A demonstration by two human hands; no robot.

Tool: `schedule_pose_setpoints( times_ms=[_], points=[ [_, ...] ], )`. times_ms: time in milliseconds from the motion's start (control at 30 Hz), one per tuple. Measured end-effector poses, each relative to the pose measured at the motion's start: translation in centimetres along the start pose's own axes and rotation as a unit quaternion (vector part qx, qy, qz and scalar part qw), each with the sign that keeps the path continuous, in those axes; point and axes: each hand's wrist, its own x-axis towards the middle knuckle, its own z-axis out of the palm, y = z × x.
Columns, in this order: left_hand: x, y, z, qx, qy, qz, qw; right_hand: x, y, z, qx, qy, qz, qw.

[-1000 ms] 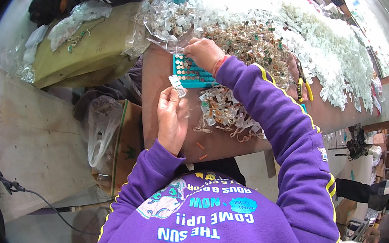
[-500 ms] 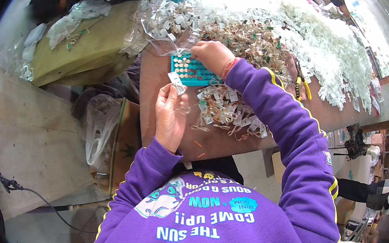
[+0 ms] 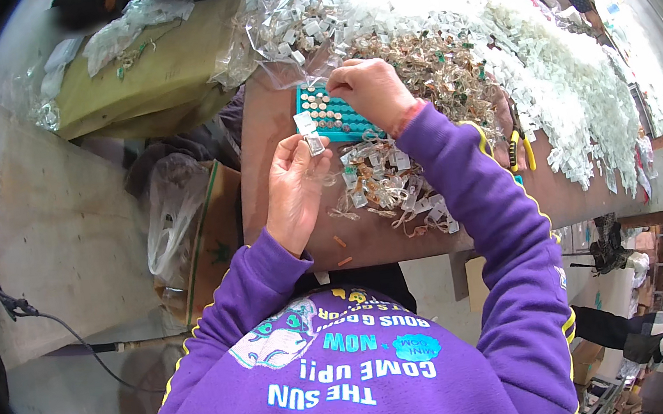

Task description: The person repeatedly picks small white LED modules from a pile, attaches them to a green wire strand, and places the assembled unit into a teal tray. The process is continuous and repetitive throughout the clip.

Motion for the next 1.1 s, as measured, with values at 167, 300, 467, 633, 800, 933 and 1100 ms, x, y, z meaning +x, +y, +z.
schedule_pose_setpoints(
  times_ms=[167,300,467,633,800,933,1100],
  points=[
    [0.0,-0.2,-0.2,0.011,-0.040,-0.003,0.999,-4.4,-4.5,-1.7,0.123,0.016,-0.036,0.992],
    [-0.1,-0.3,-0.3,0.029,-0.052,-0.001,0.998,-5.9,-5.8,-0.4,0.017,0.045,-0.079,0.996],
    [-0.1,-0.4,-0.2,0.037,-0.065,0.013,0.997,-6.7,-6.0,0.6,-0.049,0.063,-0.100,0.992],
    [-0.2,-0.2,0.1,0.051,-0.057,0.001,0.997,-7.1,-6.2,-0.5,-0.054,0.016,-0.097,0.994],
    [-0.4,0.2,0.4,0.044,-0.061,-0.015,0.997,-6.9,-6.5,-1.1,-0.026,0.065,-0.091,0.993],
    [-0.5,0.3,0.4,0.044,-0.064,-0.020,0.997,-6.4,-6.5,-0.6,0.044,0.094,-0.054,0.993],
    [-0.6,0.4,0.5,0.033,-0.061,-0.033,0.997,-6.4,-6.0,-0.3,0.081,0.076,-0.036,0.993]
  ],
)
